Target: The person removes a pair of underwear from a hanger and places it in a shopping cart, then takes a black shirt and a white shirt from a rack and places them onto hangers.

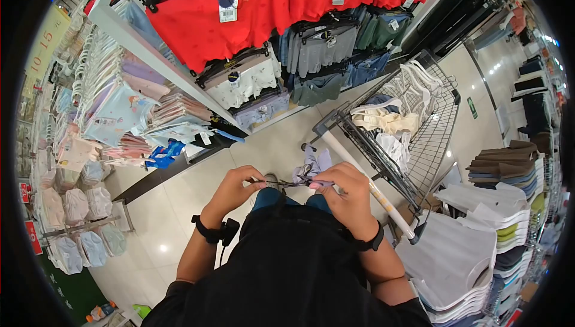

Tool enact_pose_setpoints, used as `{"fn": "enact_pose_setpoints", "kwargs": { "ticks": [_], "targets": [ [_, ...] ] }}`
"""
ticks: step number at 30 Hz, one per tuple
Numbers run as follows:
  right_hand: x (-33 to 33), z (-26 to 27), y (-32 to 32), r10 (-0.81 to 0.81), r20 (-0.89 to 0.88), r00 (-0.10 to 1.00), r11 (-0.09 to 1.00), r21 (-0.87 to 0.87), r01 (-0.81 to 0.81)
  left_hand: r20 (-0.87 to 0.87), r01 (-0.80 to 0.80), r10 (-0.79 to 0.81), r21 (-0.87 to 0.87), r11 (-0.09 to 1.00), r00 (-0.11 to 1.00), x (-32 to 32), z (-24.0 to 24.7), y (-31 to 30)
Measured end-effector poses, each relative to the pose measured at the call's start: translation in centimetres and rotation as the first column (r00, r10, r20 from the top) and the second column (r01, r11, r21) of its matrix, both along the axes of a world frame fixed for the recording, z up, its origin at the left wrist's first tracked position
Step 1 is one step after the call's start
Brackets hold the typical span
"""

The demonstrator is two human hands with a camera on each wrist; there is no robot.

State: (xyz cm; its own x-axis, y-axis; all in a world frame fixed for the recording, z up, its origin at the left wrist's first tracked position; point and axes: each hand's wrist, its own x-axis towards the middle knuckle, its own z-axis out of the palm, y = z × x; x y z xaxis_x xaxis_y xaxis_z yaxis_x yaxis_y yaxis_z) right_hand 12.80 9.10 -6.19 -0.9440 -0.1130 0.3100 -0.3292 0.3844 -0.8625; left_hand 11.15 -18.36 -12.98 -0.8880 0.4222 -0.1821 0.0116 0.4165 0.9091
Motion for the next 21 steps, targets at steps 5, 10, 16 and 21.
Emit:
{"fn": "enact_pose_setpoints", "kwargs": {
  "ticks": [5, 10, 16, 21],
  "targets": [
    [-0.4, -1.6, 0.4, 0.006, 0.041, 0.999, 0.999, 0.045, -0.007, 0.055, -0.237, 0.233, 0.066, 0.969, 0.971, -0.4, -1.3, -1.6],
    [0.1, -3.9, 0.9, 0.064, 0.102, 0.993, 0.985, 0.153, -0.08, 0.342, -0.24, 0.304, -0.216, 0.946, 0.889, -1.0, 0.3, -2.6],
    [0.9, -5.6, 1.6, 0.102, 0.129, 0.986, 0.969, 0.213, -0.128, 0.304, -0.144, 0.248, -0.328, 0.934, 0.92, -0.8, 0.0, -2.4],
    [1.7, -5.2, 4.3, 0.011, 0.131, 0.991, 0.984, 0.175, -0.034, 0.047, -0.139, 0.173, -0.403, 0.905, 0.984, -1.4, -0.4, -1.7]
  ]
}}
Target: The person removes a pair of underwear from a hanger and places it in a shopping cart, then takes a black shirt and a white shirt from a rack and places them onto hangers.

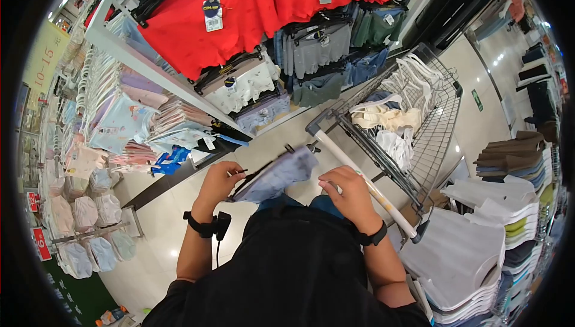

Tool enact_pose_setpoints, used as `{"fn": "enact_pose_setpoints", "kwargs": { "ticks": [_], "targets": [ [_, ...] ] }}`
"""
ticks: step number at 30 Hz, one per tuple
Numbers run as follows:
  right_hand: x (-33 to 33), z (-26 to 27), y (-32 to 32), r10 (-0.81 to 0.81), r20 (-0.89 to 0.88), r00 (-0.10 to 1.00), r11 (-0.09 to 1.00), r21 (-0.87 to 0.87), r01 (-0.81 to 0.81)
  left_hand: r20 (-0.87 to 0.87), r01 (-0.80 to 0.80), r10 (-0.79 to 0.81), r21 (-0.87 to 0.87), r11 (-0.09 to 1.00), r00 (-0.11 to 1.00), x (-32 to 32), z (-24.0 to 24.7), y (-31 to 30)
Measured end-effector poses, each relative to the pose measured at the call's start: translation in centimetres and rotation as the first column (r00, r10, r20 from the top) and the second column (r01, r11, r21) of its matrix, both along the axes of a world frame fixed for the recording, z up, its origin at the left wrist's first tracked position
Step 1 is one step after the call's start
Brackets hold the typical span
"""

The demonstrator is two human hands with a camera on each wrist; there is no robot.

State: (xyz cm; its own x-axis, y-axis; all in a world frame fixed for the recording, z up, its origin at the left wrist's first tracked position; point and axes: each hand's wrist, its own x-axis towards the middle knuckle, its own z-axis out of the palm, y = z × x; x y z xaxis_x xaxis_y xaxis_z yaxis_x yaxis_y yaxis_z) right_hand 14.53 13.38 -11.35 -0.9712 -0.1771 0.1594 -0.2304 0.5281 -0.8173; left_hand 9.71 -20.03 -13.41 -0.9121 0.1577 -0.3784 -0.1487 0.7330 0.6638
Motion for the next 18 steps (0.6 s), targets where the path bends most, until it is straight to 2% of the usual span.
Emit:
{"fn": "enact_pose_setpoints", "kwargs": {
  "ticks": [6, 10, 14, 17, 18],
  "targets": [
    [1.5, 0.1, 3.9, -0.073, 0.035, 0.997, 0.997, 0.012, 0.073, -0.115, -0.009, -0.002, -0.098, 0.995, 0.993, -0.6, -0.4, 2.4],
    [2.3, -0.2, 5.7, -0.115, 0.038, 0.993, 0.993, -0.001, 0.115, -0.043, -0.062, 0.065, 0.065, 0.996, 0.997, -1.3, -3.1, 1.9],
    [2.6, -0.5, 7.2, -0.144, 0.025, 0.989, 0.989, 0.041, 0.143, -0.231, 0.019, -0.022, -0.014, 1.0, 0.973, -1.4, -5.4, 1.5],
    [3.1, -1.5, 7.7, -0.164, 0.033, 0.986, 0.977, 0.145, 0.158, -0.112, -0.072, 0.061, -0.095, 0.993, 0.992, -2.1, -5.2, 2.3],
    [3.5, -1.9, 7.7, -0.17, 0.062, 0.983, 0.971, 0.179, 0.157, -0.156, -0.068, 0.044, -0.153, 0.986, 0.987, -2.1, -5.5, 2.4]
  ]
}}
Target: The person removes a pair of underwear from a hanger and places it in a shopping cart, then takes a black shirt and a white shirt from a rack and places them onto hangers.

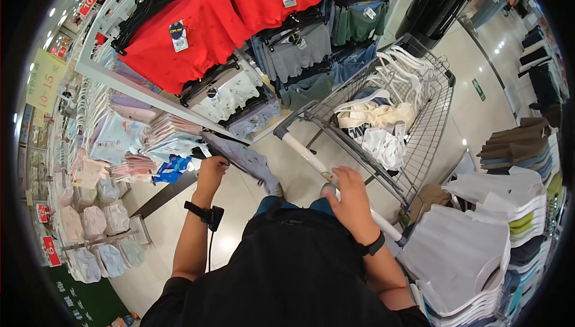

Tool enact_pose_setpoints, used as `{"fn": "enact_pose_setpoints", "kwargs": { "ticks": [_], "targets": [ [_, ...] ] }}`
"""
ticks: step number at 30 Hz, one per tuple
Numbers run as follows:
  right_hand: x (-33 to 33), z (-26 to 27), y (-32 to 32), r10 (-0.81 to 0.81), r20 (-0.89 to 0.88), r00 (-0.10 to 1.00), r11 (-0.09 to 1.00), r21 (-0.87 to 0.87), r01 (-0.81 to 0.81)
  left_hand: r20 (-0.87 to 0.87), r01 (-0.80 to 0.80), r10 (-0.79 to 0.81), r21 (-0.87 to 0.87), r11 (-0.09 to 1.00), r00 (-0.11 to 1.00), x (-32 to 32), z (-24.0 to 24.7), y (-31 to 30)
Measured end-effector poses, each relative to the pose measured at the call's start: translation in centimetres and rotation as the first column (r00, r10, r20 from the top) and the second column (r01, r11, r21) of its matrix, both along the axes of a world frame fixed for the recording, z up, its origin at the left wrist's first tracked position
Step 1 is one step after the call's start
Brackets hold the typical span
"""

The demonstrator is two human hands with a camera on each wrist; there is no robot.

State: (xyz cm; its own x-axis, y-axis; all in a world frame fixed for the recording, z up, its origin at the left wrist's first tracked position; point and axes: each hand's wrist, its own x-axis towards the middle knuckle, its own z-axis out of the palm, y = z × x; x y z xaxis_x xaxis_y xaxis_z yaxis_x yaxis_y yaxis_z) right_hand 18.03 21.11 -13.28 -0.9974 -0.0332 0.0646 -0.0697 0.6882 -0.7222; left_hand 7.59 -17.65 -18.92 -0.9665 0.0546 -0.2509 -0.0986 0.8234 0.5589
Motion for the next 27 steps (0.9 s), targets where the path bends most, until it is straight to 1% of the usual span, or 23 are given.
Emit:
{"fn": "enact_pose_setpoints", "kwargs": {
  "ticks": [2, 4, 5, 8, 9, 11, 12, 13, 14, 15, 16, 17, 18, 19, 20, 21, 22, 24, 25, 27],
  "targets": [
    [1.1, -1.0, 0.0, 0.013, 0.066, 0.998, 0.999, 0.044, -0.016, -0.082, 0.016, -0.026, -0.123, 0.992, 0.996, -0.3, -1.5, 0.0],
    [1.9, -2.1, 0.0, 0.046, 0.126, 0.991, 0.996, 0.071, -0.055, -0.277, -0.032, -0.06, -0.315, 0.948, 0.959, -0.7, -3.7, 0.1],
    [2.0, -2.0, 0.0, 0.057, 0.17, 0.984, 0.997, 0.048, -0.066, -0.36, -0.064, -0.095, -0.406, 0.912, 0.928, -0.9, -4.9, -0.1],
    [1.7, -1.9, 0.0, 0.045, 0.191, 0.981, 0.994, 0.085, -0.062, -0.428, -0.142, -0.101, -0.5, 0.854, 0.898, -2.4, -7.8, 0.0],
    [1.6, -2.2, -0.1, 0.028, 0.194, 0.981, 0.997, 0.07, -0.042, -0.342, -0.096, -0.042, -0.377, 0.921, 0.939, -3.7, -11.3, -1.9],
    [1.1, -3.0, -0.3, -0.01, 0.19, 0.982, 0.999, 0.048, 0.001, -0.277, -0.024, -0.055, -0.273, 0.962, 0.959, -5.7, -16.5, -3.8],
    [0.8, -3.1, -0.6, -0.049, 0.219, 0.974, 0.996, 0.081, 0.032, -0.245, 0.014, -0.068, -0.216, 0.976, 0.967, -7.1, -18.6, -4.5],
    [0.5, -3.0, -1.0, -0.092, 0.251, 0.964, 0.991, 0.116, 0.064, -0.22, 0.077, -0.126, -0.218, 0.973, 0.967, -8.5, -20.0, -4.8],
    [0.2, -3.0, -1.6, -0.139, 0.285, 0.948, 0.983, 0.153, 0.098, -0.199, 0.096, -0.141, -0.221, 0.971, 0.97, -9.9, -21.5, -5.3],
    [-0.2, -3.2, -2.2, -0.196, 0.258, 0.946, 0.97, 0.191, 0.149, -0.177, 0.116, -0.157, -0.221, 0.968, 0.972, -11.3, -22.7, -5.4],
    [-0.6, -3.2, -2.8, -0.25, 0.268, 0.931, 0.954, 0.23, 0.19, -0.15, 0.137, -0.173, -0.223, 0.965, 0.973, -12.6, -23.9, -5.4],
    [-1.0, -3.2, -3.4, -0.305, 0.278, 0.911, 0.935, 0.269, 0.231, -0.177, 0.112, -0.148, -0.199, 0.974, 0.973, -13.7, -25.1, -5.5],
    [-1.3, -3.4, -4.0, -0.361, 0.284, 0.888, 0.911, 0.31, 0.271, -0.134, 0.124, -0.154, -0.209, 0.97, 0.979, -14.9, -26.3, -5.9],
    [-1.7, -3.7, -4.7, -0.425, 0.236, 0.874, 0.878, 0.342, 0.335, -0.096, 0.137, -0.161, -0.218, 0.966, 0.982, -16.2, -27.5, -6.1],
    [-2.0, -4.0, -5.1, -0.463, 0.245, 0.852, 0.853, 0.384, 0.354, -0.06, 0.153, -0.171, -0.228, 0.962, 0.983, -17.7, -28.7, -6.2],
    [-2.2, -4.2, -5.4, -0.503, 0.253, 0.826, 0.826, 0.423, 0.373, -0.101, 0.16, -0.186, -0.219, 0.962, 0.977, -18.9, -29.8, -6.3],
    [-2.2, -4.4, -5.9, -0.544, 0.26, 0.798, 0.796, 0.461, 0.393, -0.068, 0.185, -0.207, -0.244, 0.952, 0.976, -20.3, -30.7, -6.4],
    [-2.5, -5.1, -6.6, -0.631, 0.217, 0.745, 0.727, 0.501, 0.47, -0.013, 0.226, -0.241, -0.3, 0.927, 0.97, -23.5, -32.2, -6.5],
    [-2.6, -5.2, -6.9, -0.65, 0.214, 0.729, 0.711, 0.508, 0.486, -0.079, 0.215, -0.243, -0.262, 0.941, 0.967, -24.8, -33.1, -6.4],
    [-2.6, -5.6, -7.3, -0.689, 0.207, 0.695, 0.676, 0.529, 0.513, -0.138, 0.23, -0.269, -0.248, 0.941, 0.953, -27.0, -34.2, -6.1]
  ]
}}
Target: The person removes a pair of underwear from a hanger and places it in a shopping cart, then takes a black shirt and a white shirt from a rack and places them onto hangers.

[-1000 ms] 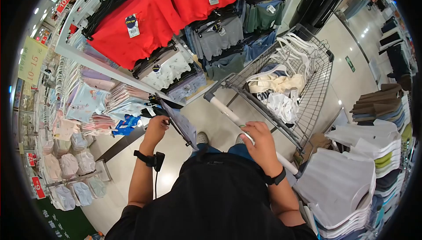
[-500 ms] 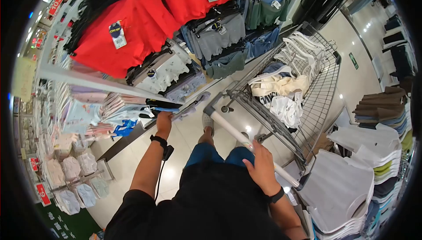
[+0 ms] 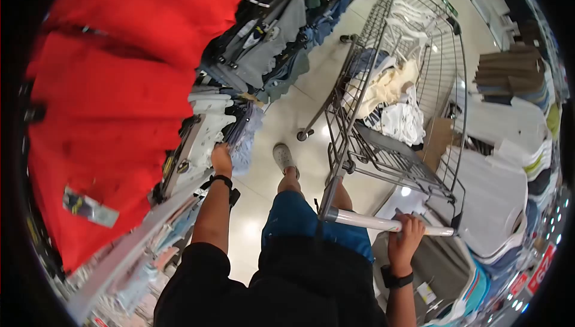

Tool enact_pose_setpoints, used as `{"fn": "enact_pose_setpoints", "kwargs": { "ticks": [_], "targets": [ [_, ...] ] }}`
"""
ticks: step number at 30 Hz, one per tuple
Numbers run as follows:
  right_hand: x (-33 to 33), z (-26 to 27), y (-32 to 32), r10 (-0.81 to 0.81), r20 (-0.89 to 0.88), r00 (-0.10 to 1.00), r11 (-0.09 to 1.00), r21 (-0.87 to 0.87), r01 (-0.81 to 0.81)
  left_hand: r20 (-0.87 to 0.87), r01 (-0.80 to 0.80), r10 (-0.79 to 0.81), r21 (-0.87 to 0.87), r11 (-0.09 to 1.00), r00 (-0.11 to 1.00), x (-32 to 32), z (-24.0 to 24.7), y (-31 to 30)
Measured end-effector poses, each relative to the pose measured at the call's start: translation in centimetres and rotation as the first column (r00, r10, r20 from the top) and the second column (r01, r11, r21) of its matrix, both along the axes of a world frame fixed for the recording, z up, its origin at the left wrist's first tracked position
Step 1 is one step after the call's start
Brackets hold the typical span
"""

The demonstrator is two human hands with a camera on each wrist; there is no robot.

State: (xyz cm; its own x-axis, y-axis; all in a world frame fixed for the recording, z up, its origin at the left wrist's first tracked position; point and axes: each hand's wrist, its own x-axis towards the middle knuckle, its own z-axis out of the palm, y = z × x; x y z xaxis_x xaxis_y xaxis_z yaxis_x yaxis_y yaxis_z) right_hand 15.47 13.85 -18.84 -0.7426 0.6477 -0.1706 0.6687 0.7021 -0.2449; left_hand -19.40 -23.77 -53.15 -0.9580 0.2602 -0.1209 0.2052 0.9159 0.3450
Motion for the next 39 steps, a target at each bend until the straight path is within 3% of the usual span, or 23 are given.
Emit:
{"fn": "enact_pose_setpoints", "kwargs": {
  "ticks": [1, 5, 10, 11, 13, 16, 17, 22, 25, 27, 29, 30, 33, 35, 37, 39],
  "targets": [
    [-0.2, 0.0, -0.2, -0.024, 0.005, 1.0, 1.0, 0.013, 0.024, -0.025, 0.015, -0.015, 0.015, 1.0, 1.0, -0.9, -0.6, 0.2],
    [-0.5, -0.1, -0.9, -0.075, -0.008, 0.997, 0.996, 0.051, 0.075, 0.139, 0.018, 0.01, -0.204, 0.979, 0.99, -3.2, -0.4, 1.2],
    [-0.9, -0.2, -1.2, -0.097, -0.018, 0.995, 0.994, 0.044, 0.097, 0.067, -0.08, 0.087, -0.098, 0.992, 0.994, -2.8, -2.5, -0.5],
    [-0.7, -0.2, -1.1, -0.101, -0.014, 0.995, 0.994, 0.049, 0.101, -0.048, -0.097, 0.1, 0.06, 0.994, 0.994, -2.5, -5.0, -2.2],
    [-0.7, 0.1, -1.2, -0.131, -0.003, 0.991, 0.991, 0.02, 0.131, 0.244, -0.092, 0.107, -0.071, 0.993, 0.964, -3.6, -5.8, -3.8],
    [-0.9, 0.3, -1.2, -0.113, 0.001, 0.994, 0.993, 0.031, 0.113, 0.237, -0.035, 0.039, -0.018, 0.999, 0.971, -4.0, -4.5, -2.9],
    [-1.1, 0.5, -1.4, -0.118, 0.004, 0.993, 0.993, 0.02, 0.118, 0.243, 0.027, 0.002, -0.116, 0.993, 0.97, -4.3, -4.3, -2.8],
    [-1.9, 1.8, -1.8, -0.086, 0.032, 0.996, 0.995, -0.044, 0.087, 0.361, -0.078, 0.134, -0.166, 0.983, 0.923, -4.9, 0.5, 1.0],
    [-2.7, 3.1, -2.0, -0.055, 0.04, 0.998, 0.991, -0.119, 0.059, 0.354, -0.136, 0.154, -0.075, 0.988, 0.922, -4.6, -1.8, -0.4],
    [-2.3, 3.8, -1.5, 0.014, 0.057, 0.998, 0.971, -0.24, 0.0, 0.208, -0.15, 0.166, -0.09, 0.985, 0.964, -3.1, -1.0, 0.1],
    [-2.5, 5.7, -0.1, 0.062, 0.019, 0.998, 0.905, -0.422, -0.049, 0.134, -0.14, 0.156, -0.122, 0.983, 0.979, -2.0, 0.5, 0.7],
    [-2.3, 6.6, 1.3, 0.035, 0.005, 0.999, 0.815, -0.579, -0.026, 0.139, -0.125, 0.145, -0.145, 0.981, 0.98, -1.4, 1.1, 0.6],
    [-2.3, 8.2, 7.4, -0.148, -0.082, 0.986, 0.621, -0.783, 0.028, 0.174, -0.07, 0.092, -0.125, 0.99, 0.98, 1.8, 3.5, 0.5],
    [-2.8, 6.8, 13.1, -0.2, -0.149, 0.969, 0.685, -0.728, 0.029, 0.23, -0.002, 0.018, -0.066, 0.998, 0.973, 4.6, 3.5, -1.4],
    [-5.6, 2.9, 18.7, -0.275, -0.194, 0.942, 0.682, -0.73, 0.049, 0.269, 0.128, -0.124, 0.004, 0.992, 0.955, 7.7, 2.0, -5.3],
    [-8.2, -4.0, 23.8, -0.132, -0.062, 0.989, 0.791, -0.608, 0.067, 0.574, 0.264, -0.143, -0.134, 0.955, 0.807, 10.4, 2.6, -8.4]
  ]
}}
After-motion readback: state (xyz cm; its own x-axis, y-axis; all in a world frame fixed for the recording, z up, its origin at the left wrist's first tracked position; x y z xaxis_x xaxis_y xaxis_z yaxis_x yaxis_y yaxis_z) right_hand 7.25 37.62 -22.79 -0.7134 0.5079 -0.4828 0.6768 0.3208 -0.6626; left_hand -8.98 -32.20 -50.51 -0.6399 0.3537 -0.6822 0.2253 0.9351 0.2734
